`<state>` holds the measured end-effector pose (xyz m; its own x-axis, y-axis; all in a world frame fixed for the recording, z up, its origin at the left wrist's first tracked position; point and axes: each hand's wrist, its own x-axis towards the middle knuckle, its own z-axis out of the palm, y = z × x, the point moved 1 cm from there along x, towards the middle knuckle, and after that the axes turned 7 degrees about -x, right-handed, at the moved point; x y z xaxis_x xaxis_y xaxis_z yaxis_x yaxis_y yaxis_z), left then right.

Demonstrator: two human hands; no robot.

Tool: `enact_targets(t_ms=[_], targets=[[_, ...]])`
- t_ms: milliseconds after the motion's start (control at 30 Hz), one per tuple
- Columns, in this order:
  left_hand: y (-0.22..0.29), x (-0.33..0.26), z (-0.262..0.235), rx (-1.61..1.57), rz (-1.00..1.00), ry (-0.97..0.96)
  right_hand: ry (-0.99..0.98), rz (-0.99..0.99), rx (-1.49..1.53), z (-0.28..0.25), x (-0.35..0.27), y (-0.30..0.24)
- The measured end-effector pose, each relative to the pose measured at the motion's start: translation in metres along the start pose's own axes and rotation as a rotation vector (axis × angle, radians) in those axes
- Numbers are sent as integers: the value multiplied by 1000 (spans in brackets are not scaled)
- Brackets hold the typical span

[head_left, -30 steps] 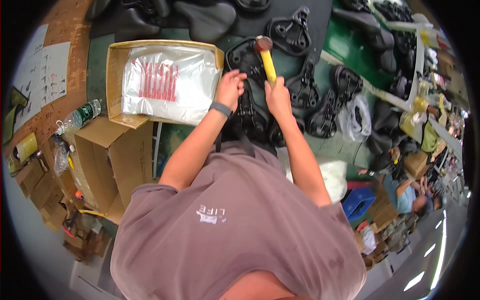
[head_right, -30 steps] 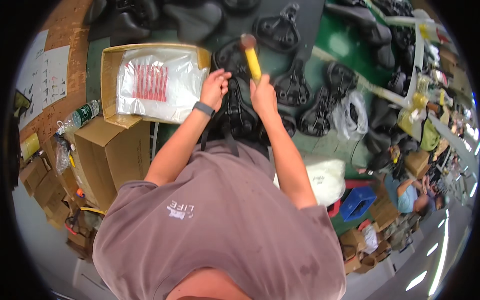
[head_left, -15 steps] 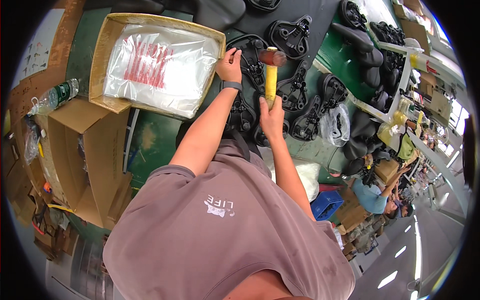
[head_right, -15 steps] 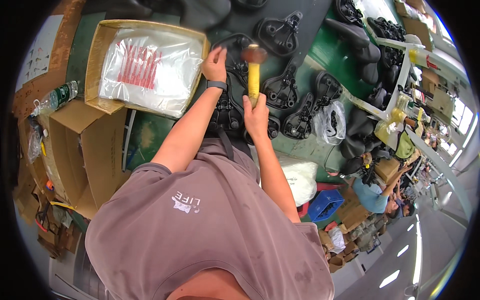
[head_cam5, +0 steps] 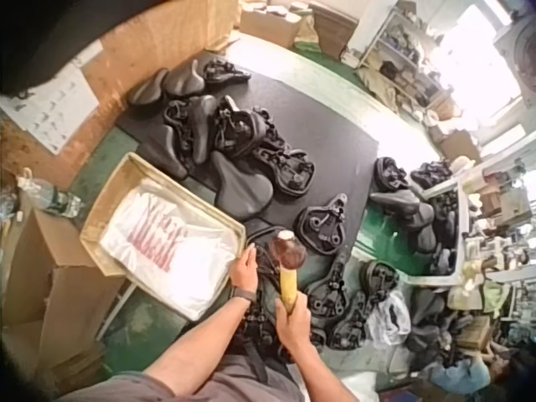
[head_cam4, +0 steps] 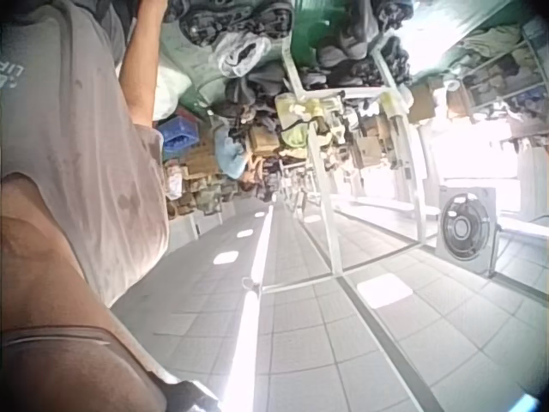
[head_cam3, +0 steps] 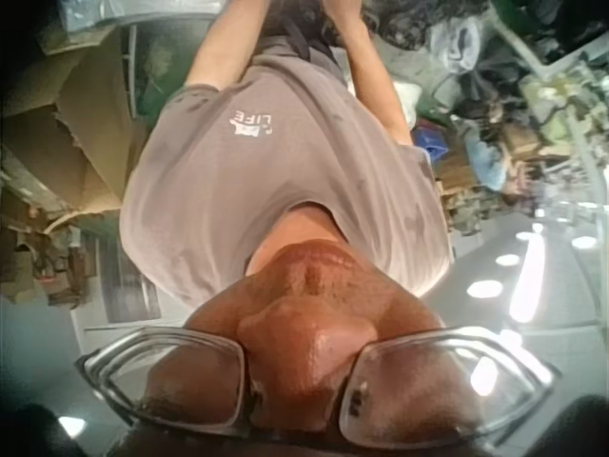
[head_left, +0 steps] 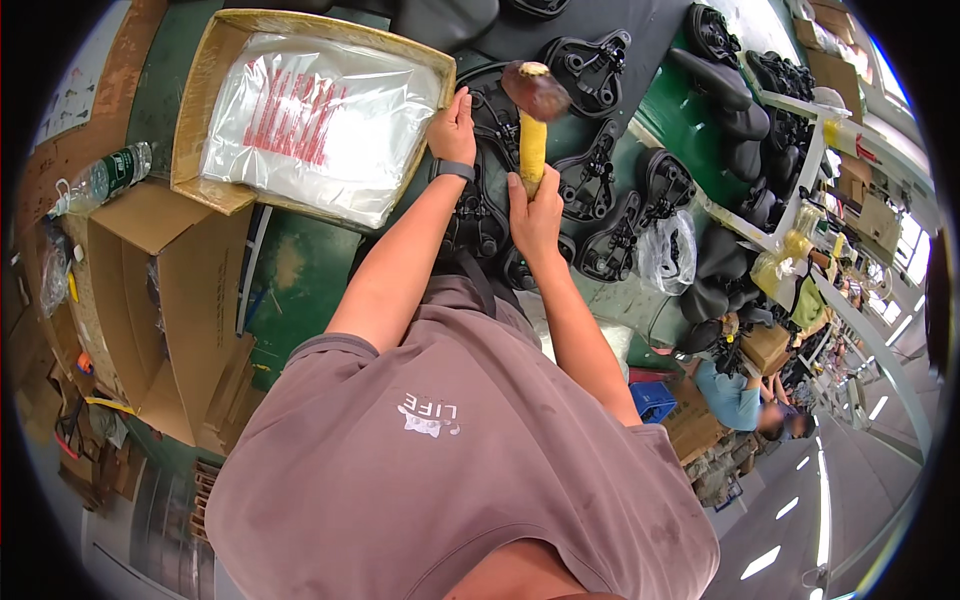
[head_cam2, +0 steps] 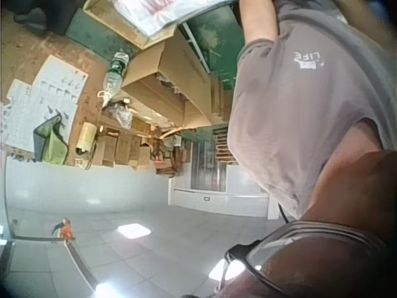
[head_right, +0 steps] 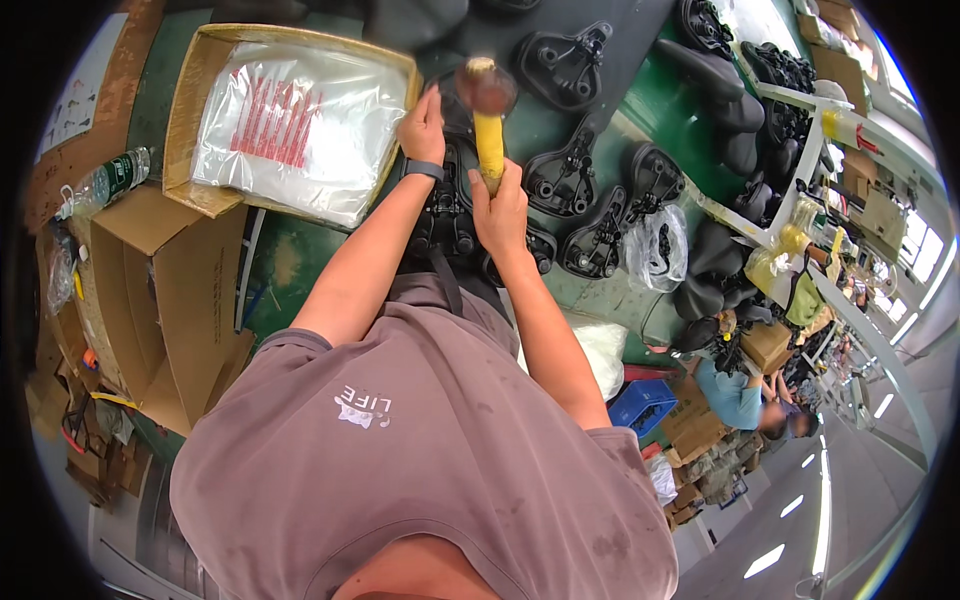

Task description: Assembling bicycle seats by fitting components together and securing them using a rubber mallet.

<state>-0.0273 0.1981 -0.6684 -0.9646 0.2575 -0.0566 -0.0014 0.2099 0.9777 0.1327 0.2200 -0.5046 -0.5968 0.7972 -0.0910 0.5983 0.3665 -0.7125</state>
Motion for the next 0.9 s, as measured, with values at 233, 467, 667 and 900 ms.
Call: enact_targets(t_ms=[233, 467, 667, 900], targets=[[-17, -27, -84, -1011, -1107, 125, -271, 138, -435, 39, 17, 39], [36, -14, -114, -1043, -1301, -198, 68, 464, 378, -24, -3, -2], [102, 3, -5, -603, -642, -720, 208, 569, 553, -56, -47, 21], [115, 14, 177, -36, 166, -886, 232, 700, 598, -75, -64, 44]])
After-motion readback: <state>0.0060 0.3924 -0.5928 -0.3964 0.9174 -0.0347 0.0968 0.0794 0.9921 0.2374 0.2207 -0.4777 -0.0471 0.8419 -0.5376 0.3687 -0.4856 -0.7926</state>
